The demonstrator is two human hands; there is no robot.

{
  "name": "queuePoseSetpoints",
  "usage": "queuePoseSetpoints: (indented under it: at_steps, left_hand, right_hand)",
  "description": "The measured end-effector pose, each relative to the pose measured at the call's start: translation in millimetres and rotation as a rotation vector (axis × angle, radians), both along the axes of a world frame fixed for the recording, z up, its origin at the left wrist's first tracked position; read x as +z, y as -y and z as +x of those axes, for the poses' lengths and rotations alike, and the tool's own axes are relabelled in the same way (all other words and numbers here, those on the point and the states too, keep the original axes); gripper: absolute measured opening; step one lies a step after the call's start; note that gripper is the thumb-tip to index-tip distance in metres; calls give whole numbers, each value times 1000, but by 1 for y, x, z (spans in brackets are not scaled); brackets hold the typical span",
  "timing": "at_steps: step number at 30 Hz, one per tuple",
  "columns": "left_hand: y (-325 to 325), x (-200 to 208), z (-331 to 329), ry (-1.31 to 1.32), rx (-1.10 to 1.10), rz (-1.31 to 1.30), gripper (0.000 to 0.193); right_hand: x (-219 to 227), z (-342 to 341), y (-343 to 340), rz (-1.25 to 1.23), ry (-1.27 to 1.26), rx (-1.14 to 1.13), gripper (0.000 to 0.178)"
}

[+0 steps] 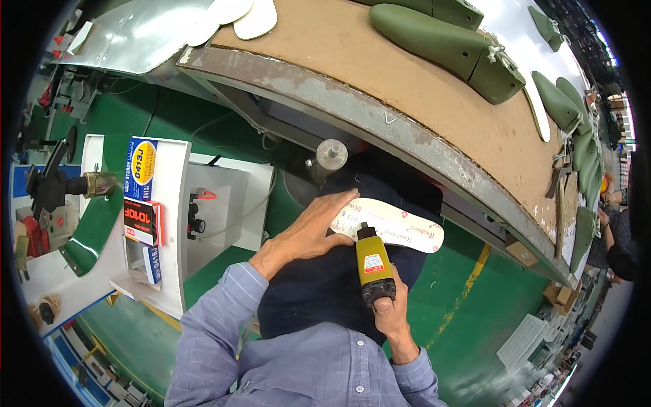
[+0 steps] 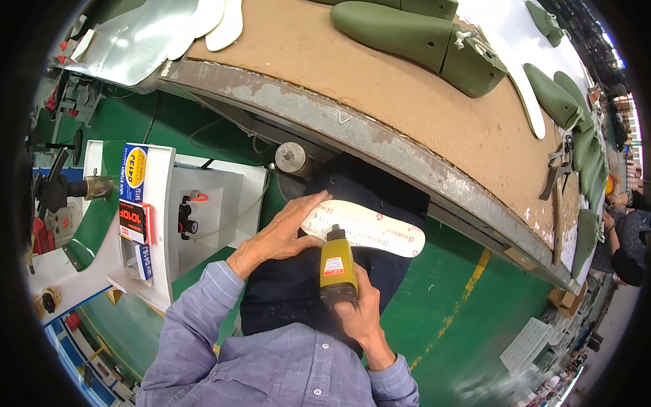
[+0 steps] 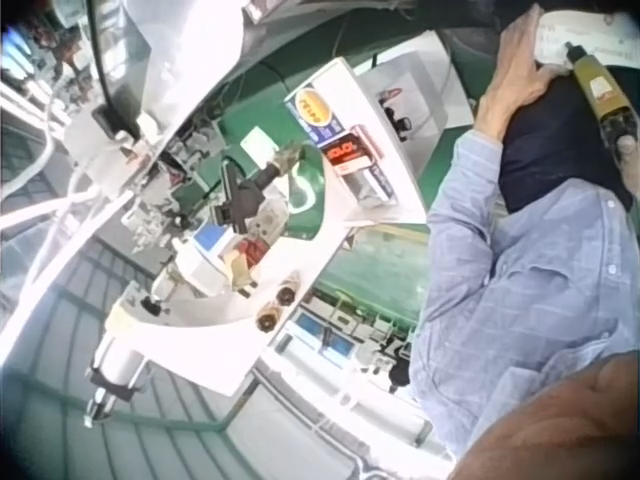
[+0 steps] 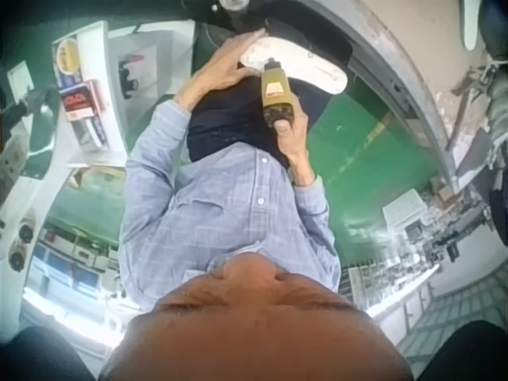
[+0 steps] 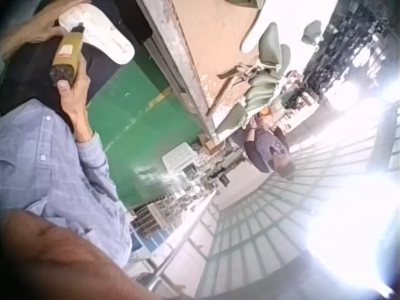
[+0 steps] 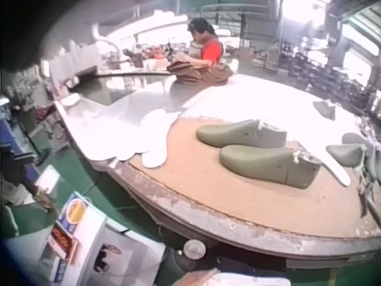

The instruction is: Tying cords on shoe lasts and stapling insoles to the lasts as part of the footwear assembly process.

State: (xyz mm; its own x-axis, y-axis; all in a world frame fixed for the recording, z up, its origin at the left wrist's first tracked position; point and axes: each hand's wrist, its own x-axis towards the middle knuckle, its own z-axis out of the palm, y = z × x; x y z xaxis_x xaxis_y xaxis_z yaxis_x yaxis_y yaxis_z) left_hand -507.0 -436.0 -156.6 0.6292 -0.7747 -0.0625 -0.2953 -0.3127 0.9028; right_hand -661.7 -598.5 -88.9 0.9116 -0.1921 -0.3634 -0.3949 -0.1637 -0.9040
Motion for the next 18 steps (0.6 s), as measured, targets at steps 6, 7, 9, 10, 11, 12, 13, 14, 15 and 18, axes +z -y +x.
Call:
queuePoseSetpoints:
  at_steps: [6, 7, 9, 10, 11, 12, 13, 14, 15, 18]
  left_hand:
    - [7, 18, 8, 268, -75, 102, 88]
    - [10, 24, 11, 300, -98, 120, 87]
    - [21, 42, 11, 475, -121, 171, 89]
    - [37, 53, 11, 425, -143, 191, 86]
    - [66, 47, 2, 373, -126, 190, 81]
    - [99, 31, -11, 440, -119, 301, 78]
    - [130, 9, -17, 383, -188, 348, 81]
    - [141, 8, -24, 596, -236, 311, 84]
    - [140, 19, -23, 495, -300, 259, 87]
    - [113, 105, -7, -66, -323, -40, 94]
  right_hand:
    - [19, -18, 23, -7, -2, 78, 96]
    - [25, -26, 28, -23, -20, 109, 92]
    - [26, -36, 24, -273, -94, 196, 86]
    - [28, -35, 16, -428, -159, 249, 85]
    - [23, -38, 11, -510, -211, 262, 83]
    - [13, -42, 5, -590, -253, 275, 82]
    - [2, -45, 1, -523, -250, 254, 80]
    - [-9, -53, 3, -456, -265, 226, 78]
    - [-13, -63, 1, -393, -222, 177, 67]
    - [-34, -83, 4, -389, -90, 128, 57]
